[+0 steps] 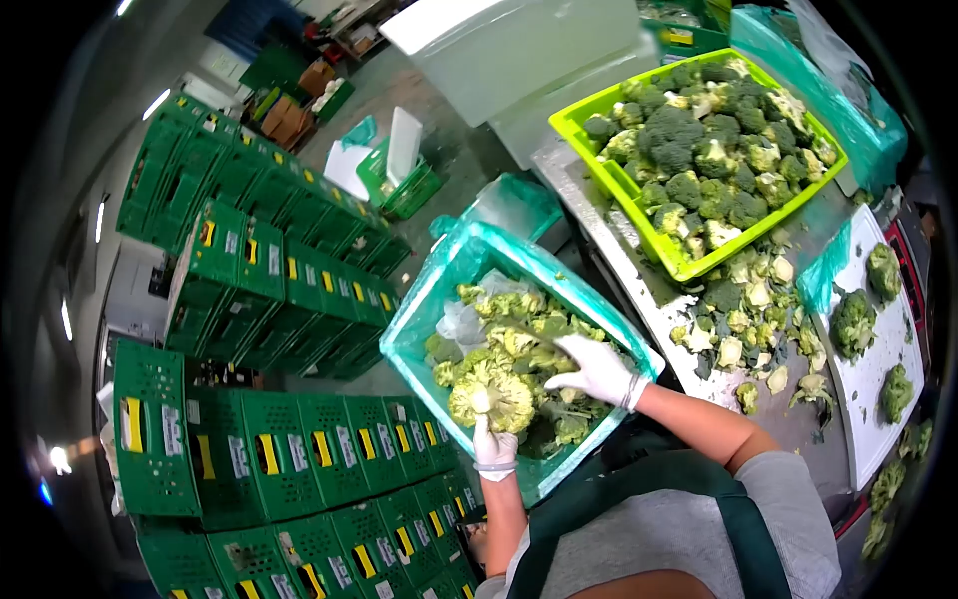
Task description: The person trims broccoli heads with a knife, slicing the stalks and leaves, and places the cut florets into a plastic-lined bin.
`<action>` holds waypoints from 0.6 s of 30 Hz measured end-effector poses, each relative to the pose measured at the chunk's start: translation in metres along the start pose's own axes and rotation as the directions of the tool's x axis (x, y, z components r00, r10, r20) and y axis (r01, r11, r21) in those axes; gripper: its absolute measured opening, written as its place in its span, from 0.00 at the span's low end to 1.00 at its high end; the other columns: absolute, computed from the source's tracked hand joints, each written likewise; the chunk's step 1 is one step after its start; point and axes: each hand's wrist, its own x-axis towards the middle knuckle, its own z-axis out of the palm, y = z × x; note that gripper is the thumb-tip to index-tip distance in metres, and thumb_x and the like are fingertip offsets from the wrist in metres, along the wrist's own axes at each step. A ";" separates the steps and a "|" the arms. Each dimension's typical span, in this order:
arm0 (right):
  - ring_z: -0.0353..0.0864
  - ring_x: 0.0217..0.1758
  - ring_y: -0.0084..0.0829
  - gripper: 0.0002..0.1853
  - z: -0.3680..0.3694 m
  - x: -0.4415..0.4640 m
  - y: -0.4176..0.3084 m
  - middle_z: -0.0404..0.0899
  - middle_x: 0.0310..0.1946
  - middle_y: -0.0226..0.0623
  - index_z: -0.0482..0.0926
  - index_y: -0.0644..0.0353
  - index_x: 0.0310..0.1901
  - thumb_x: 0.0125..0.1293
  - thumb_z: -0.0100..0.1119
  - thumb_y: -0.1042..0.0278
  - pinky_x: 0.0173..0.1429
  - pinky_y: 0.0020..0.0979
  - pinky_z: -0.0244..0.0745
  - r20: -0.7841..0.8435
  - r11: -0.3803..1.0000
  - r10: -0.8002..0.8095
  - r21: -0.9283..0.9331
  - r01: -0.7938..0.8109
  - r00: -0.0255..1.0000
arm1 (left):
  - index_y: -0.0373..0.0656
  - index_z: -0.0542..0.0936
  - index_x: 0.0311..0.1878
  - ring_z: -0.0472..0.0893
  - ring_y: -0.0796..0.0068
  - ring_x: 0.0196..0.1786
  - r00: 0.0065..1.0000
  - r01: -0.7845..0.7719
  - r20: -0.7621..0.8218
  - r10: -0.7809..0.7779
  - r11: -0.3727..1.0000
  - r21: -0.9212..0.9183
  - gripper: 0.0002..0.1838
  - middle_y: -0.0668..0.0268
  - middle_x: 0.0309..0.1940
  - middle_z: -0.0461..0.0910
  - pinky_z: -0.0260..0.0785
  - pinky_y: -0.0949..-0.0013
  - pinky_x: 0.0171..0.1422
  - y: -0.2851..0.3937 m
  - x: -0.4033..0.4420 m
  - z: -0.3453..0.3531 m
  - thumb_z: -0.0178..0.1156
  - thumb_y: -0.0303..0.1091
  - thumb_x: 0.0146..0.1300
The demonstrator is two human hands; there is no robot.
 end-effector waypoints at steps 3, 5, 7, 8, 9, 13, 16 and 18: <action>0.77 0.40 0.43 0.34 0.002 -0.012 -0.019 0.76 0.38 0.47 0.72 0.63 0.49 0.47 0.67 0.44 0.45 0.37 0.72 -0.013 0.986 -0.064 0.151 0.065 0.998 | 0.43 0.60 0.64 0.67 0.64 0.60 0.976 -0.218 0.090 0.199 0.905 0.365 0.27 0.60 0.59 0.65 0.61 0.60 0.64 -0.017 -0.004 0.029 0.52 0.24 0.61; 0.77 0.40 0.45 0.34 -0.009 -0.016 -0.028 0.76 0.38 0.49 0.72 0.64 0.50 0.49 0.67 0.46 0.44 0.36 0.72 0.035 0.970 0.135 0.201 -0.140 0.990 | 0.42 0.57 0.65 0.61 0.61 0.64 0.944 -0.328 0.201 0.263 0.673 0.663 0.32 0.57 0.63 0.60 0.53 0.59 0.68 -0.020 -0.036 0.090 0.53 0.21 0.57; 0.76 0.33 0.37 0.30 0.007 -0.023 0.024 0.77 0.33 0.39 0.71 0.63 0.49 0.52 0.66 0.50 0.39 0.34 0.72 -0.249 0.964 0.092 0.266 -0.024 0.964 | 0.41 0.56 0.67 0.57 0.59 0.67 0.830 -0.551 0.504 0.239 0.206 0.809 0.35 0.56 0.66 0.56 0.45 0.58 0.72 -0.022 -0.059 0.129 0.53 0.22 0.55; 0.75 0.28 0.31 0.27 -0.002 -0.031 0.051 0.76 0.30 0.34 0.71 0.63 0.48 0.54 0.65 0.53 0.33 0.31 0.72 -0.372 0.960 0.059 0.276 0.049 0.926 | 0.40 0.58 0.67 0.56 0.60 0.68 0.821 -0.553 0.557 0.127 0.420 0.719 0.34 0.56 0.67 0.55 0.45 0.58 0.72 -0.028 -0.054 0.128 0.54 0.23 0.54; 0.71 0.25 0.23 0.23 -0.038 -0.052 0.048 0.74 0.28 0.30 0.72 0.61 0.46 0.55 0.65 0.54 0.29 0.26 0.68 -0.223 0.820 0.288 0.559 -0.120 0.931 | 0.40 0.60 0.66 0.60 0.60 0.66 0.758 -0.604 0.648 0.071 0.449 0.658 0.29 0.56 0.64 0.60 0.51 0.59 0.70 -0.037 -0.034 0.110 0.52 0.29 0.59; 0.54 0.09 0.11 0.15 -0.103 -0.136 0.084 0.60 0.12 0.16 0.72 0.55 0.38 0.60 0.60 0.53 0.09 0.18 0.50 -0.121 0.291 0.721 0.947 -0.140 0.683 | 0.39 0.63 0.64 0.70 0.61 0.56 0.567 -0.823 0.810 -0.150 -0.107 0.557 0.28 0.53 0.59 0.68 0.64 0.65 0.60 -0.039 -0.004 0.118 0.55 0.37 0.63; 0.52 0.07 0.10 0.17 -0.177 -0.222 0.060 0.57 0.08 0.14 0.77 0.53 0.42 0.66 0.49 0.49 0.07 0.16 0.47 -0.089 0.042 0.705 0.996 0.084 0.704 | 0.40 0.63 0.64 0.70 0.62 0.56 0.664 -0.729 0.723 -0.192 0.045 0.683 0.27 0.53 0.59 0.67 0.63 0.65 0.60 -0.046 -0.001 0.131 0.54 0.36 0.63; 0.61 0.10 0.11 0.22 -0.211 -0.261 0.049 0.73 0.19 0.23 0.73 0.55 0.55 0.67 0.44 0.50 0.10 0.14 0.56 -0.395 0.320 0.846 0.913 0.253 0.358 | 0.40 0.63 0.64 0.70 0.62 0.57 0.731 -0.619 0.643 -0.230 0.173 0.766 0.27 0.54 0.59 0.67 0.63 0.64 0.60 -0.052 0.002 0.136 0.54 0.35 0.63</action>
